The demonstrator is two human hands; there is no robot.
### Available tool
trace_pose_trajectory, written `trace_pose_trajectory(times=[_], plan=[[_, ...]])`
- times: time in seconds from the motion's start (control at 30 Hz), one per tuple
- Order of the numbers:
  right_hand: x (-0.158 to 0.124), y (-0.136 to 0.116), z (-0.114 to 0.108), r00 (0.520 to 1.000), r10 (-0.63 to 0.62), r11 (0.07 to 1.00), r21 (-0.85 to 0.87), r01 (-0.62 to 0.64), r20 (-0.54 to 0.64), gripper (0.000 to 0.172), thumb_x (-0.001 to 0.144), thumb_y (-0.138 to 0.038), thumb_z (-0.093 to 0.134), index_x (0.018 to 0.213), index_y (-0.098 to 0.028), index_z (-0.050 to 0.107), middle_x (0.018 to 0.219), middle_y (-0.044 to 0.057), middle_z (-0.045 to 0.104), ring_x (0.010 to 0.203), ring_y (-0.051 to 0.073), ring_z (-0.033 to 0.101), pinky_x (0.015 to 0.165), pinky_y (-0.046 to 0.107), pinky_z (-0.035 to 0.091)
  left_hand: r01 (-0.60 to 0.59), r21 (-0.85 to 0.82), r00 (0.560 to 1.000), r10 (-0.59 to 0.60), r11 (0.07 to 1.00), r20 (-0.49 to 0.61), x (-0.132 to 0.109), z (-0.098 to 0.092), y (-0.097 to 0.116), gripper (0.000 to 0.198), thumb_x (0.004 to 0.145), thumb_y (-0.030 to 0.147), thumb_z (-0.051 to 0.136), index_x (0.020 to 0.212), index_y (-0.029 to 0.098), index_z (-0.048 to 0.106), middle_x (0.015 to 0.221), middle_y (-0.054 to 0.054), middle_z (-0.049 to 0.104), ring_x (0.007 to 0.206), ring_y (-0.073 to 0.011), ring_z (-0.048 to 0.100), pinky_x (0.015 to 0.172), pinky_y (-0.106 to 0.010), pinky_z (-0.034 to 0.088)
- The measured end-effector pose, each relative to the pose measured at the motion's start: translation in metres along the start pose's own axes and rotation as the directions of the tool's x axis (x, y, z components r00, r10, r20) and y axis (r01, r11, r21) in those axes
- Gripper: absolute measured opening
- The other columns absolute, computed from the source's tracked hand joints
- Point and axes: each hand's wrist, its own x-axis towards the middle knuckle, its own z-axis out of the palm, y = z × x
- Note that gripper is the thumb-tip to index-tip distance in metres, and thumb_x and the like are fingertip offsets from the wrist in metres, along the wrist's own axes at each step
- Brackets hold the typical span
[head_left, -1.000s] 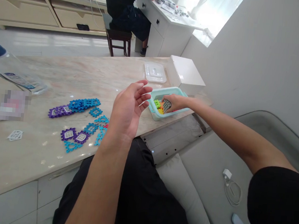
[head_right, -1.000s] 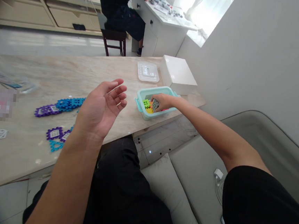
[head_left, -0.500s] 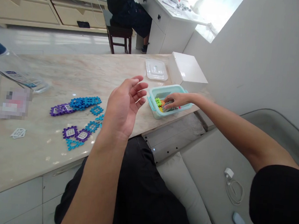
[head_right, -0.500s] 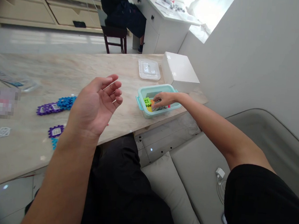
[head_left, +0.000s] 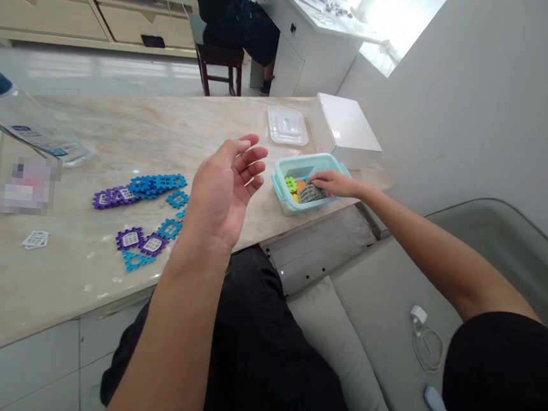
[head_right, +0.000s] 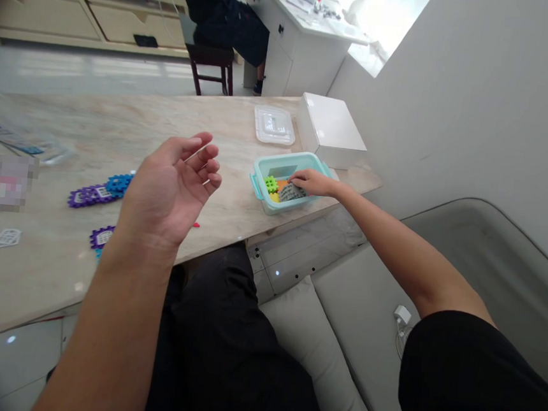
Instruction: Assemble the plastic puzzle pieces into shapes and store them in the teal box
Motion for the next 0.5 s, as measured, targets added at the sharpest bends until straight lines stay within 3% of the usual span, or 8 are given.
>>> trace_pose_trajectory(times=[0.17, 0.3, 0.4, 0.5], plan=[[-0.004, 0.013, 0.010, 0.995, 0.037, 0.997, 0.070, -0.030, -0.093, 0.047, 0.107, -0.037, 0.055, 0.148, -0.019, 0.066, 0.130, 0.011, 0.075, 0.108, 0.026, 0.069, 0.089, 0.033, 0.060, -0.009, 0.008, 1.000, 0.009, 1.000, 0.003, 0.006, -0.005, 0.005, 0.022, 0.081, 0.032, 0.083, 0.101, 0.027, 0.075, 0.089, -0.004, 0.077, 0.083, -0.0184, 0.071, 0.066, -0.027, 0.052], [-0.010, 0.024, 0.016, 0.954, 0.011, 0.993, 0.113, 0.024, -0.299, 0.046, 0.108, -0.036, 0.049, 0.150, -0.020, 0.061, 0.150, 0.014, 0.066, 0.128, 0.029, 0.065, 0.101, 0.039, 0.059, -0.021, -0.026, 1.000, 0.020, 0.999, -0.013, 0.016, -0.017, 0.023, 0.018, 0.085, 0.037, 0.080, 0.102, 0.032, 0.076, 0.088, -0.004, 0.077, 0.080, -0.0203, 0.069, 0.058, -0.029, 0.050], [-0.018, 0.013, 0.016, 0.852, -0.069, 0.990, 0.071, 0.123, -0.520, 0.041, 0.107, -0.033, 0.047, 0.144, -0.019, 0.062, 0.149, 0.016, 0.065, 0.136, 0.028, 0.061, 0.112, 0.041, 0.053, -0.072, -0.091, 0.996, 0.067, 0.993, -0.057, 0.020, -0.033, 0.042, 0.016, 0.090, 0.041, 0.072, 0.102, 0.033, 0.076, 0.084, -0.004, 0.076, 0.075, -0.0205, 0.067, 0.054, -0.030, 0.048], [-0.019, -0.027, 0.022, 0.704, -0.175, 0.975, -0.022, 0.220, -0.689, 0.041, 0.107, -0.031, 0.045, 0.143, -0.020, 0.060, 0.146, 0.018, 0.063, 0.133, 0.029, 0.062, 0.110, 0.042, 0.054, -0.171, -0.178, 0.981, 0.151, 0.969, -0.124, 0.022, -0.054, 0.056, 0.014, 0.093, 0.040, 0.065, 0.098, 0.030, 0.074, 0.079, -0.004, 0.073, 0.067, -0.0171, 0.062, 0.053, -0.028, 0.044]])
